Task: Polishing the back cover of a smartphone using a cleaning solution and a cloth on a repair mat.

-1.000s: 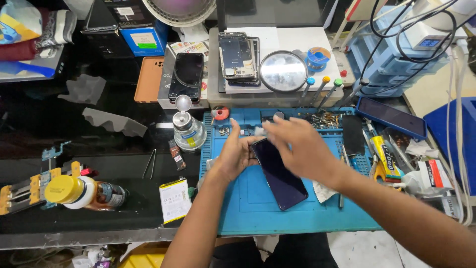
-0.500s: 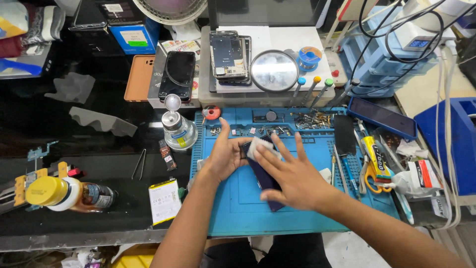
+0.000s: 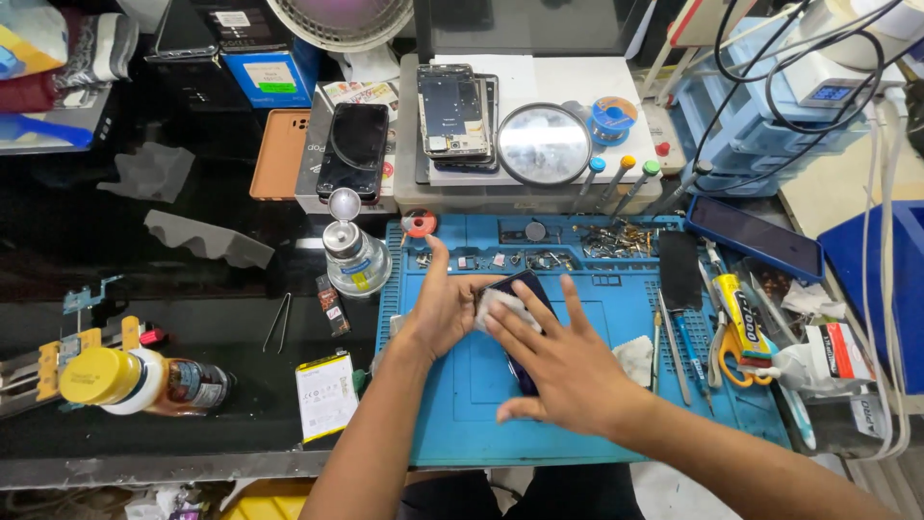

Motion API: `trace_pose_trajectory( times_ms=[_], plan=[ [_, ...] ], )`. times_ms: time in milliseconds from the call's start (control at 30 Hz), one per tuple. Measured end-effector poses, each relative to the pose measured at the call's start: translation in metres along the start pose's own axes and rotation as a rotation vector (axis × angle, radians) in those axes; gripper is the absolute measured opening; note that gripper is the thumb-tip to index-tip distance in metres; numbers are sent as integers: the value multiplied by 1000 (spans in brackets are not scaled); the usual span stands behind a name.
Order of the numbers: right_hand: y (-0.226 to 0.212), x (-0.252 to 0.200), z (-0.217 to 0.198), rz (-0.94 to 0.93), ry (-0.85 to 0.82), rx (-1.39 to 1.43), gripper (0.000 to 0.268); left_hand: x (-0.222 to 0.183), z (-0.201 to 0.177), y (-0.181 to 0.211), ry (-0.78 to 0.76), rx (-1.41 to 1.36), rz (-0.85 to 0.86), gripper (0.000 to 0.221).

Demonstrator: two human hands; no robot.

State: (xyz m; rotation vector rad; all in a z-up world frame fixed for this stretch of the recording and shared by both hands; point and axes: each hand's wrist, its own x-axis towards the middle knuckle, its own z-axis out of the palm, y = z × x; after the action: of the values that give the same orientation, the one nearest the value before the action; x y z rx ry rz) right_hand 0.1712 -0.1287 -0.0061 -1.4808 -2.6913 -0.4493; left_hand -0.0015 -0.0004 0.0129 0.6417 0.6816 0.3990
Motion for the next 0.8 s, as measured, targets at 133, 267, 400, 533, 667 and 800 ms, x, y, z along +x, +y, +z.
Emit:
trace_pose_trajectory(
  times_ms=[133, 267, 400, 533, 667, 800],
  plan=[
    [-20, -44, -7, 13, 3, -21, 113, 0, 3, -1, 14, 82, 11, 126],
    [0, -33, 15, 156, 45, -77, 106, 9, 6, -13, 158, 288, 74, 45],
    [4, -35, 19, 255, 41, -199, 105, 17, 0, -22, 213, 342, 144, 30],
    [-24, -77, 13, 335, 49, -104, 110, 18, -1, -20, 213, 321, 145, 30],
    [-11, -60, 29, 356, 42, -236, 106, 11, 6, -17, 217, 341, 113, 37],
    [10, -3, 5, 435, -200, 162, 97, 13, 11, -24, 322, 438, 152, 45]
  ],
)
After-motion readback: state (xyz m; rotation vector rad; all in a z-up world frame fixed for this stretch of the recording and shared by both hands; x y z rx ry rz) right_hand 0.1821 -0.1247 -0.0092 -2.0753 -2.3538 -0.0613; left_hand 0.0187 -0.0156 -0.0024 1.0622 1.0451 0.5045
